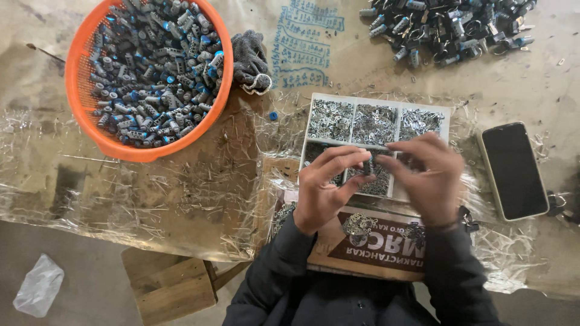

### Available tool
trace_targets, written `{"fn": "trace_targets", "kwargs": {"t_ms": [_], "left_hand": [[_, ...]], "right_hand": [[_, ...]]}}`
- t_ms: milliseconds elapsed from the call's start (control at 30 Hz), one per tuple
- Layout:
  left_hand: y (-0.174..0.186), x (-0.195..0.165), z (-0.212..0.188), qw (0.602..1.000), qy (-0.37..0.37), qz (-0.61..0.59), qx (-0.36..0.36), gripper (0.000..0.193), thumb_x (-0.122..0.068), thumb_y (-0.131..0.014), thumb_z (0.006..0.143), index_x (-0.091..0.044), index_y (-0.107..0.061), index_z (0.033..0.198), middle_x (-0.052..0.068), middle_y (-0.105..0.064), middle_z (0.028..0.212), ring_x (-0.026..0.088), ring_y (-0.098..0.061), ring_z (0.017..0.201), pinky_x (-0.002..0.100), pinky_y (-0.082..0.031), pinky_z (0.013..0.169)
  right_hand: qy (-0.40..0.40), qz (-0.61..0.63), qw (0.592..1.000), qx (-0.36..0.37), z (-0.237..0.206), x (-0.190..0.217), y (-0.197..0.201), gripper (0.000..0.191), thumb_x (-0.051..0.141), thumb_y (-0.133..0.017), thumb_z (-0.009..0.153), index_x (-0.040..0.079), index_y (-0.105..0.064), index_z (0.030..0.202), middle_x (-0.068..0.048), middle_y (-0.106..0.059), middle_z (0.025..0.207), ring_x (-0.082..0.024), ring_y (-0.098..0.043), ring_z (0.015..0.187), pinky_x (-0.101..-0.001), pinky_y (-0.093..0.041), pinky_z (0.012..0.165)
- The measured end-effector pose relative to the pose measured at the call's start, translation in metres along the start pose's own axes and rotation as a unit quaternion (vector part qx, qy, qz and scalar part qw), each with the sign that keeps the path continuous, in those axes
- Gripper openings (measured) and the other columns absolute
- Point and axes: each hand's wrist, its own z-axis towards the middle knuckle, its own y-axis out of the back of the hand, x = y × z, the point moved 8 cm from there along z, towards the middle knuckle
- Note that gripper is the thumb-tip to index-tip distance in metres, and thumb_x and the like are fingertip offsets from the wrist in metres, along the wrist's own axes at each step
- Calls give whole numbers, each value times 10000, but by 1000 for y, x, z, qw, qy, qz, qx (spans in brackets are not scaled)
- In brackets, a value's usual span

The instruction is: The person sits at a workbench and assembles small metal clamp components by hand. They pick parts from an orange basket and a compartment organizer box, fit the pieces together in their hands, and set completed assemblies on the table.

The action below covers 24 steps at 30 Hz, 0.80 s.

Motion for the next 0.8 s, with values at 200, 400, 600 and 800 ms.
{"fn": "trace_targets", "kwargs": {"t_ms": [200, 400, 600, 800], "left_hand": [[0, -2, 2, 999, 16, 28, 5, 388, -26, -831, 864, -82, -706, 1227, 78, -705, 1261, 167, -718, 1023, 298, -622, 904], [1, -10, 2, 999, -10, 51, -11, 397, -25, -834, 848, -71, -705, 1221, 95, -710, 1243, 227, -728, 1121, 325, -617, 943], [1, -12, 1, 996, -31, 86, -20, 407, -50, -864, 831, -88, -702, 1202, 89, -717, 1215, 246, -731, 1127, 337, -614, 957], [-1, -9, -3, 995, -33, 96, -15, 416, -57, -866, 837, -109, -708, 1219, 73, -711, 1217, 241, -724, 1130, 332, -608, 960]], "right_hand": [[139, -253, 957, 2, -3, 44, -16, 89, 154, -807, 871, 85, -791, 925, -28, -692, 894, -202, -596, 865, -326, -491, 730], [132, -150, 976, -90, -10, 54, 9, 74, 135, -794, 932, 66, -770, 942, -28, -678, 919, -199, -583, 898, -341, -478, 781], [15, 150, 988, 18, -7, 19, -8, 126, 116, -715, 987, 19, -701, 908, -14, -634, 892, -103, -562, 831, -256, -450, 715], [-51, 252, 965, 54, -13, 3, -16, 84, 50, -675, 1006, -25, -708, 987, -8, -633, 952, -58, -585, 855, -208, -468, 748]]}}
